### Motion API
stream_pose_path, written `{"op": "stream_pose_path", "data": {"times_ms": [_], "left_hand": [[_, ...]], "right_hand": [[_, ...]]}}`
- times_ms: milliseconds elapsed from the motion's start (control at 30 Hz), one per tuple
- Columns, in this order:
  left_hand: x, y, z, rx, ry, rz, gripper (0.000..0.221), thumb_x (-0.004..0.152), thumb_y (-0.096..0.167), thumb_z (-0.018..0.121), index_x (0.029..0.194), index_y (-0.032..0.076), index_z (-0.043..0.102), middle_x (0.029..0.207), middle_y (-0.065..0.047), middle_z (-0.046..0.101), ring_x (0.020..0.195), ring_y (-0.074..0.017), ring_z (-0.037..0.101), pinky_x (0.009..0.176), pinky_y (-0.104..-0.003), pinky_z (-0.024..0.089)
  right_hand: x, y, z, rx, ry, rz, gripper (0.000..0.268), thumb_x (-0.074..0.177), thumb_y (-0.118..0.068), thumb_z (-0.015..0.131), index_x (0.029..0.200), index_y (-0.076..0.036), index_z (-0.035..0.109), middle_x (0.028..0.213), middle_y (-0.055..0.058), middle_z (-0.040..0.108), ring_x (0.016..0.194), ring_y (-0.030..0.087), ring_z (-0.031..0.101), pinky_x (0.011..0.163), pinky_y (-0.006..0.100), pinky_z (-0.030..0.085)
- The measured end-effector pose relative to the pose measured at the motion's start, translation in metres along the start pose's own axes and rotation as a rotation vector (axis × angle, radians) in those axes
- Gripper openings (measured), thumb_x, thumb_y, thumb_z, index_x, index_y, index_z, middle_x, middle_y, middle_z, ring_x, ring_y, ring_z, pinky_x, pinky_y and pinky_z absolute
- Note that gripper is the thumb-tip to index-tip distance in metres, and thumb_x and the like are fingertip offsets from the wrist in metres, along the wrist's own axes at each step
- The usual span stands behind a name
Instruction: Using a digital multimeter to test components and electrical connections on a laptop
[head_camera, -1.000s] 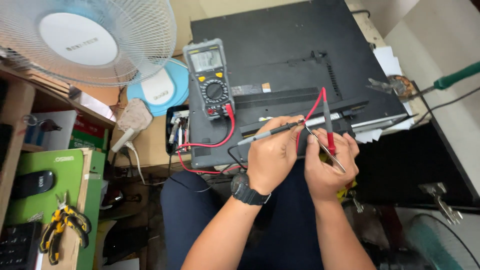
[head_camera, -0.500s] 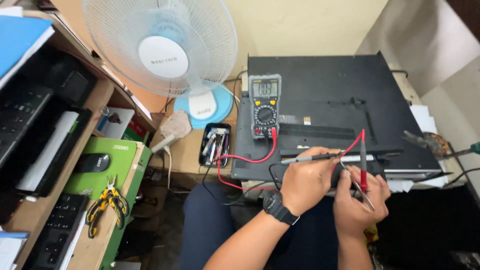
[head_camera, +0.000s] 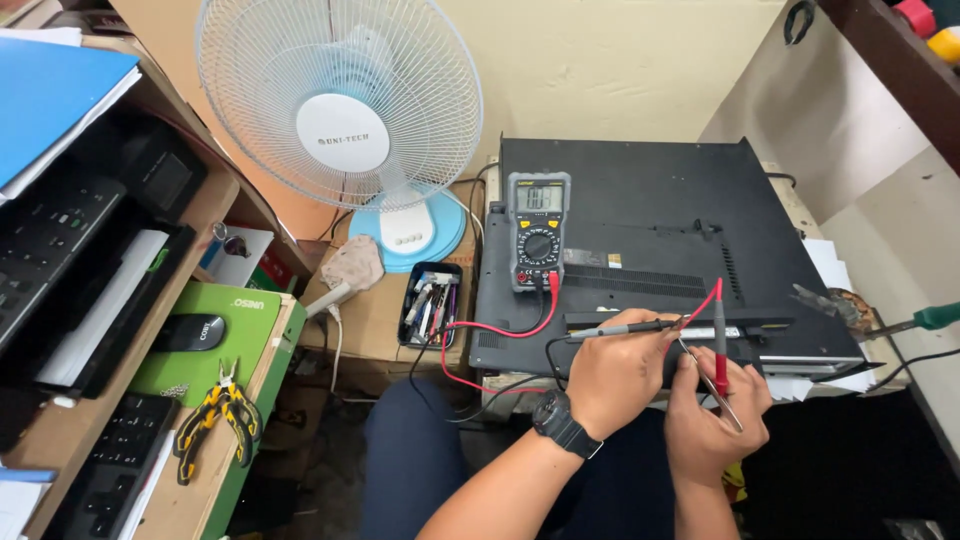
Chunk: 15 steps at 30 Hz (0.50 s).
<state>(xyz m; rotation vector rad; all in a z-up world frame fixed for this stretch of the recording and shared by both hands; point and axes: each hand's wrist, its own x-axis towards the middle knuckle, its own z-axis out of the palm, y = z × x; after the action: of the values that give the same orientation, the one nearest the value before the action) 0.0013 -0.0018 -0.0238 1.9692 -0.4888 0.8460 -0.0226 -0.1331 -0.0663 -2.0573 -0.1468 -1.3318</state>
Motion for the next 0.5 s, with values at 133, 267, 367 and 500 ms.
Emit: {"op": "stream_pose_path", "data": {"times_ms": [133,267,367,500], "left_hand": [[0.0024,0.002,-0.0018,-0.042,-0.008,-0.027,0.022,0.119,0.01,0.066,0.132,0.008,0.084,0.13,-0.01,0.082,0.112,-0.0282,0.084,0.083,-0.043,0.069],[0.0025,0.0008,-0.0011,-0.031,0.01,0.002,0.021,0.116,0.006,0.069,0.131,0.009,0.084,0.129,-0.009,0.083,0.114,-0.0269,0.083,0.085,-0.042,0.069],[0.0012,-0.0005,0.0004,-0.029,0.017,0.01,0.022,0.115,0.004,0.071,0.132,0.011,0.084,0.13,-0.007,0.083,0.116,-0.0254,0.083,0.085,-0.042,0.07],[0.0001,-0.0022,0.0022,-0.026,0.019,0.015,0.022,0.116,0.005,0.07,0.131,0.011,0.085,0.132,-0.008,0.084,0.119,-0.0251,0.083,0.088,-0.042,0.071]], "right_hand": [[0.0009,-0.0014,-0.0001,-0.016,0.002,-0.014,0.013,0.112,0.011,0.092,0.113,0.003,0.082,0.116,0.015,0.087,0.111,0.03,0.084,0.13,0.057,0.055],[-0.0001,-0.0002,0.0011,-0.001,0.012,0.006,0.011,0.113,0.009,0.091,0.113,0.002,0.083,0.116,0.013,0.086,0.112,0.029,0.084,0.131,0.057,0.054],[-0.0016,0.0023,0.0021,-0.002,0.02,-0.007,0.011,0.113,0.008,0.091,0.113,0.001,0.082,0.116,0.014,0.087,0.11,0.029,0.084,0.13,0.057,0.055],[-0.0018,0.003,0.0023,0.001,0.023,-0.02,0.011,0.113,0.009,0.091,0.114,0.003,0.082,0.116,0.016,0.087,0.109,0.031,0.085,0.13,0.059,0.056]]}}
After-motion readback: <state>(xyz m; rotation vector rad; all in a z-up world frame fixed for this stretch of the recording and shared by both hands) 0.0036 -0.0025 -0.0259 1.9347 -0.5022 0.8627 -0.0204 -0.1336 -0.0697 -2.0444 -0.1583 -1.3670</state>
